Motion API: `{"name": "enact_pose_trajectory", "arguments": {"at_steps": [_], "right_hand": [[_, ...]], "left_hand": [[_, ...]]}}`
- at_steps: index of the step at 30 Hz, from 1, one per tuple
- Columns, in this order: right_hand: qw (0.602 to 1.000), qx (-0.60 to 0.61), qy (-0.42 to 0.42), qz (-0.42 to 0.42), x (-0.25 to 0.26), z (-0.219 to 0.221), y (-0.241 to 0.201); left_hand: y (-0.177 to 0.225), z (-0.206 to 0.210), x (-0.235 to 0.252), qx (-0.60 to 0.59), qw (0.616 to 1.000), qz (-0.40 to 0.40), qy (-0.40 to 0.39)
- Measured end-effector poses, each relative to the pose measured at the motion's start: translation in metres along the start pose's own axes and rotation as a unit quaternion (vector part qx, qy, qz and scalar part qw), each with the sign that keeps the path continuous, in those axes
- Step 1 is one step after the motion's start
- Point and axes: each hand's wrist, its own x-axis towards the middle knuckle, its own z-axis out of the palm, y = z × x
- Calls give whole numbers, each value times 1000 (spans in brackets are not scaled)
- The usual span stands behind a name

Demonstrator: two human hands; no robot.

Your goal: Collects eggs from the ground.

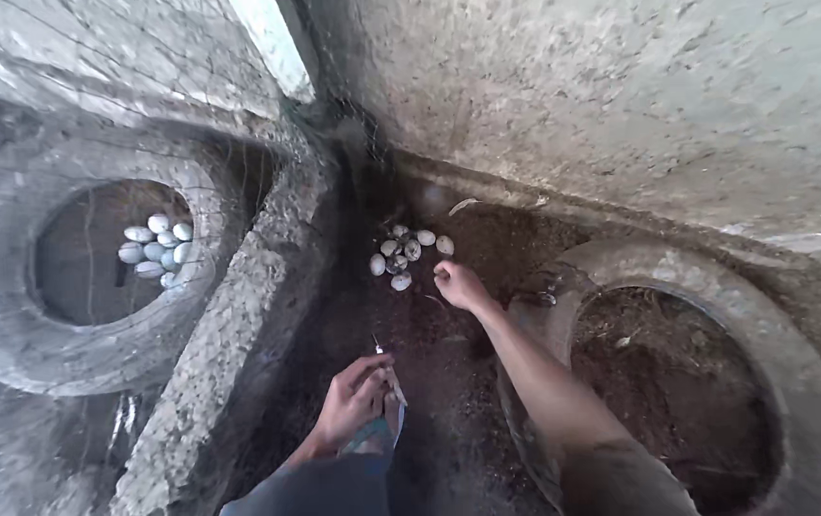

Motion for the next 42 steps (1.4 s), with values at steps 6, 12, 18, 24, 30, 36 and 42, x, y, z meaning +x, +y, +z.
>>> {"name": "enact_pose_trajectory", "arguments": {"at_steps": [6, 12, 18, 24, 30, 36, 42], "right_hand": [[986, 68, 95, 116, 90, 43, -31], [954, 232, 156, 110, 101, 77, -52], [891, 436, 109, 66, 62, 69, -67], [826, 546, 107, 91, 62, 66, -39], [773, 524, 267, 237, 116, 78, -27], [761, 490, 284, 316, 135, 69, -52], [740, 491, 312, 338, 141, 65, -64]], "left_hand": [[-10, -46, 39, 35, 993, 110, -6], [-5, -62, 134, 281, 942, 177, 44], [-10, -36, 209, 358, 921, 146, 47], [-2, -32, 207, 296, 926, 205, 115], [17, -31, 192, 300, 902, 273, 147], [28, -36, 185, 282, 910, 266, 145], [30, -43, 182, 280, 907, 275, 156]]}}
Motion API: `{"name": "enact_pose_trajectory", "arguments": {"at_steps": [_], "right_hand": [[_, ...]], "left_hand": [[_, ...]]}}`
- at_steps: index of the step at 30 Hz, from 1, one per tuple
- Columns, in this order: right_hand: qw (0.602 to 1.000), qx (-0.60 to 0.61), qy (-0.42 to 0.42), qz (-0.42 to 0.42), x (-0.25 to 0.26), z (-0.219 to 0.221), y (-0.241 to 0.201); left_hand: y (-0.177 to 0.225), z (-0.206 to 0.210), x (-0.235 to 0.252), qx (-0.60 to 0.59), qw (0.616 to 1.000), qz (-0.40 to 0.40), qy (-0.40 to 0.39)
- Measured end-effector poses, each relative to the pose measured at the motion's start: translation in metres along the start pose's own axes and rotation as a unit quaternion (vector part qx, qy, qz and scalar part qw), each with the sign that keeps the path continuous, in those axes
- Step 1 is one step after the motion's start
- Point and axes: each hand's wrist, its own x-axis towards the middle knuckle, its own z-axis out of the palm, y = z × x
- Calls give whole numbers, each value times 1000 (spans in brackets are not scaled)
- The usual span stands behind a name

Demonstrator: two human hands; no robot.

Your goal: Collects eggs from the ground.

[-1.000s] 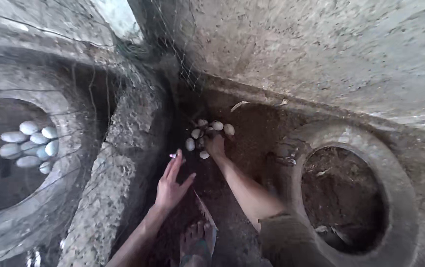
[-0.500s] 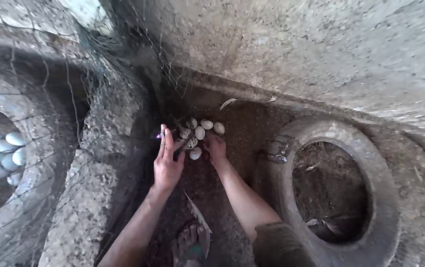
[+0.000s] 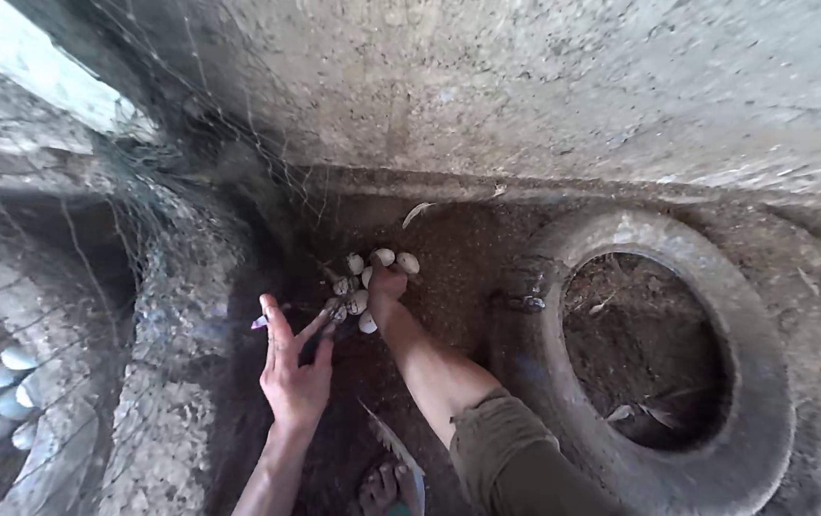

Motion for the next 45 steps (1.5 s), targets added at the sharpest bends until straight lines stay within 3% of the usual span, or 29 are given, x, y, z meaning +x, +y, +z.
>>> {"name": "enact_pose_trajectory", "arguments": {"at_steps": [10, 18, 22, 26, 27, 29, 31, 34, 37, 39, 42, 45], "right_hand": [[996, 88, -3, 17, -5, 2, -15], [987, 144, -46, -61, 21, -38, -38], [990, 13, -58, -129, 38, -94, -67], [963, -148, -76, -210, 66, -146, -98], [944, -226, -76, -227, 72, -159, -107], [862, -436, -47, -256, 74, -180, -125], [815, -518, -40, -258, 77, -201, -141], [848, -449, -126, -253, 91, -235, -163], [897, -251, -302, -205, 93, -272, -177], [896, -156, -377, -176, 93, -295, -177], [889, -137, -400, -178, 96, -317, -177], [897, -166, -361, -195, 102, -327, -178]], "left_hand": [[7, -7, 3, -20, 1000, -5, 5], [14, -12, 6, -31, 999, -2, 20], [16, -11, 4, -42, 999, 0, 25], [22, -10, 3, -49, 998, -3, 29], [24, -9, 4, -51, 998, -5, 31], [27, -9, 2, -46, 998, -8, 32], [29, -9, 4, -39, 999, -12, 25], [31, -10, 1, -46, 998, -18, 25], [31, -10, 1, -56, 998, -14, 32], [31, -11, 0, -52, 998, -18, 28], [29, -10, -1, -50, 998, -20, 29], [29, -10, 0, -57, 997, -29, 34]]}}
